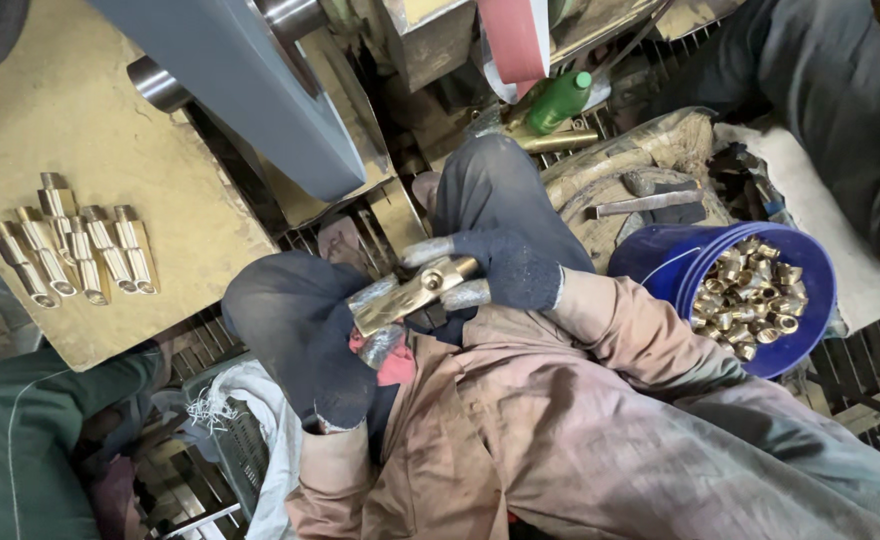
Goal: The person sits on the floor and repeatedly picks up small brass-colored metal parts, rubs them against a grinding wheel using a pink cloth, and places them on a nearby wooden board. The person handles the parts one at a time throughout the clip.
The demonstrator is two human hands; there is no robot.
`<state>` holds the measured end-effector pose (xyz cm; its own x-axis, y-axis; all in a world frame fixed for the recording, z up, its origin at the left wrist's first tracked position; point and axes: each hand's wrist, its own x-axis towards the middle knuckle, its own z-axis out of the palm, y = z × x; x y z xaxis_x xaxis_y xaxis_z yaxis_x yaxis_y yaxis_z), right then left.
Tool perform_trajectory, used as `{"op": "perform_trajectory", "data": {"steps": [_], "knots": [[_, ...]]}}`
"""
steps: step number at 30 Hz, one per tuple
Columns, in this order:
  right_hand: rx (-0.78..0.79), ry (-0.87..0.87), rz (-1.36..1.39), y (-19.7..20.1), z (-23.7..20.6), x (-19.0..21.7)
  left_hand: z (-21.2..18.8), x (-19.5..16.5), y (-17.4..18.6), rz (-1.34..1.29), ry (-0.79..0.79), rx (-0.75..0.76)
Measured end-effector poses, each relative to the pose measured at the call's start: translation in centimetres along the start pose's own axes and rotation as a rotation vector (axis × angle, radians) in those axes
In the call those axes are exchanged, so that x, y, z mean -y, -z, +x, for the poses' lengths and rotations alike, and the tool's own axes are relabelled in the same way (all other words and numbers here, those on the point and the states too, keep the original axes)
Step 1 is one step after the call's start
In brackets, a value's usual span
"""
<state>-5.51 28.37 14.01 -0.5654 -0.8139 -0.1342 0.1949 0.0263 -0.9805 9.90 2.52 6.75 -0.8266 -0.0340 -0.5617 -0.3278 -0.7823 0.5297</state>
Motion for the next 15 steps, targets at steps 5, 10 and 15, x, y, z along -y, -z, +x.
{"op": "perform_trajectory", "data": {"steps": [5,10,15], "knots": [[-0.013,0.119,-0.189,0.2,0.1,0.5,-1.8,-2.3,-4.2,-0.028,0.014,-0.070],[-0.032,0.115,-0.245,0.4,1.2,0.8,-2.2,-4.5,-7.0,0.663,-0.368,0.056],[-0.064,0.019,-0.224,1.7,3.6,-0.7,0.1,-5.7,-7.1,0.959,-0.466,0.040]]}}
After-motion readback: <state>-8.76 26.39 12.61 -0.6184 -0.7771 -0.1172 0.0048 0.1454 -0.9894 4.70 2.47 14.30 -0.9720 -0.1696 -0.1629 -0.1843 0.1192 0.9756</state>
